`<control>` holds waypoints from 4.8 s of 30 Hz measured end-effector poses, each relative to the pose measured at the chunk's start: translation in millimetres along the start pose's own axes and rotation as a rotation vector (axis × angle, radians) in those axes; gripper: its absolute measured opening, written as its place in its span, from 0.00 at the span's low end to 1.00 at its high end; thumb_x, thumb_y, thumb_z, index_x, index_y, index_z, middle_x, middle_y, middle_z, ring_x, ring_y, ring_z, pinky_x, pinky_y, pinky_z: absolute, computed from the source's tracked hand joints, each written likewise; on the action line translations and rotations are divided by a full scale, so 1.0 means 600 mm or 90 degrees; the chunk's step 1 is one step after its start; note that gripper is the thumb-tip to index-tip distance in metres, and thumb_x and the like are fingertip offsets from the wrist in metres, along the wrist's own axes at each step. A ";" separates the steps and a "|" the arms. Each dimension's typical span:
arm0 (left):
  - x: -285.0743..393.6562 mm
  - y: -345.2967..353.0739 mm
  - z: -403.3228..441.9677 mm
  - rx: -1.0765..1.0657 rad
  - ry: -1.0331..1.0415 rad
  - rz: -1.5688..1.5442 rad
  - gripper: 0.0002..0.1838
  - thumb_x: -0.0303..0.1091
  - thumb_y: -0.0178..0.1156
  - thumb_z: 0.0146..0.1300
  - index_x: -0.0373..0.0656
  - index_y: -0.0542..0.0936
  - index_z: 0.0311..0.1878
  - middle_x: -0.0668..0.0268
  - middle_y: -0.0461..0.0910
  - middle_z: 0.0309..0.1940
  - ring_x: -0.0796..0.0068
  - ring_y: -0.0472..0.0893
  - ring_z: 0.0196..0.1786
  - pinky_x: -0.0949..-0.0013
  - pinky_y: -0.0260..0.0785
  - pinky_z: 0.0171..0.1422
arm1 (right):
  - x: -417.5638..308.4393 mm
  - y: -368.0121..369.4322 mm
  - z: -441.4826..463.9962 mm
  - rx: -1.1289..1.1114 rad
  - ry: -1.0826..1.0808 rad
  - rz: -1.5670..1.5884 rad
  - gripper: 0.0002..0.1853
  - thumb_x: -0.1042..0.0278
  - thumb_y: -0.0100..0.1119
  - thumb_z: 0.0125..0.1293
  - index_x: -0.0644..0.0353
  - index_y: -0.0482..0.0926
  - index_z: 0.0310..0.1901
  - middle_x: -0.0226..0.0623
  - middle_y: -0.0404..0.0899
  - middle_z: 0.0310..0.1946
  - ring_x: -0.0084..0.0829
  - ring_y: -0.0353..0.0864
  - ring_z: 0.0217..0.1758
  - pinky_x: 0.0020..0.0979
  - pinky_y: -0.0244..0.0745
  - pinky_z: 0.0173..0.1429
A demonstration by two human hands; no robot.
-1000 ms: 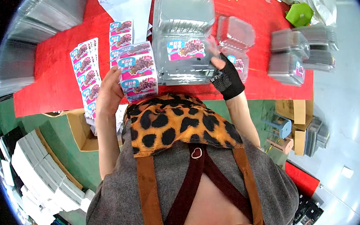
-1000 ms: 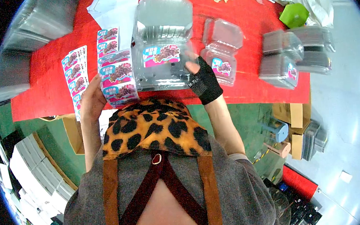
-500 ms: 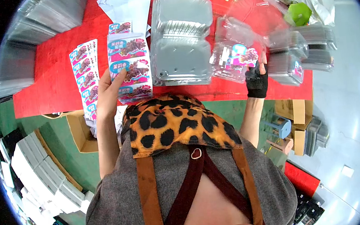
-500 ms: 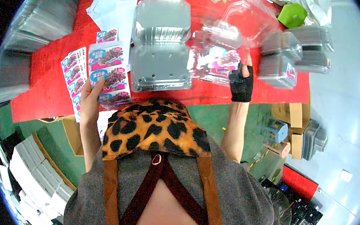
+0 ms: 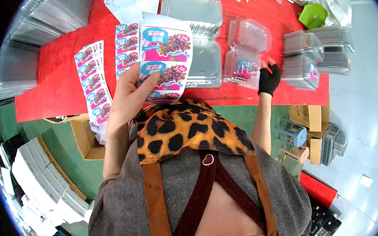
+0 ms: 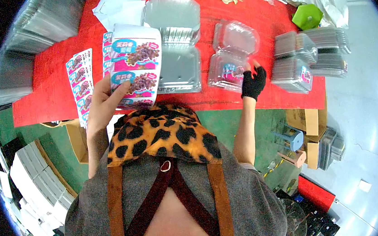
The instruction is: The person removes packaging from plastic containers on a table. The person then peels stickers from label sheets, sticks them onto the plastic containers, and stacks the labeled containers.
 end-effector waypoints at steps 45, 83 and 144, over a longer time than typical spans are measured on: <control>-0.084 -0.140 0.017 0.267 -0.120 -0.159 0.13 0.36 0.61 0.68 0.35 0.82 0.46 0.64 0.85 0.37 0.80 0.84 0.34 0.76 0.76 0.37 | -0.445 0.122 -0.168 -0.499 -0.565 0.093 0.20 0.61 0.65 0.60 0.58 0.79 0.53 0.44 0.78 0.57 0.44 0.75 0.61 0.43 0.69 0.66; -0.065 -0.130 0.018 0.311 0.001 -0.375 0.13 0.28 0.57 0.70 0.34 0.77 0.54 0.57 0.83 0.48 0.70 0.85 0.46 0.68 0.81 0.47 | -0.243 0.119 -0.129 -0.554 0.815 1.148 0.27 0.54 0.52 0.72 0.66 0.70 0.64 0.46 0.78 0.57 0.40 0.81 0.52 0.41 0.78 0.55; 0.072 0.058 -0.026 -0.020 0.209 0.318 0.11 0.28 0.65 0.62 0.31 0.76 0.28 0.56 0.69 0.18 0.70 0.69 0.22 0.64 0.62 0.28 | -0.578 0.014 -0.107 -0.478 -0.535 0.271 0.10 0.68 0.70 0.54 0.58 0.85 0.38 0.38 0.84 0.34 0.39 0.83 0.37 0.37 0.76 0.41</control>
Point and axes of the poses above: each hand's wrist, its own z-axis towards the middle knuckle, its own y-axis out of the palm, x = y × z, the point moved 7 cm from there along z, towards the middle knuckle
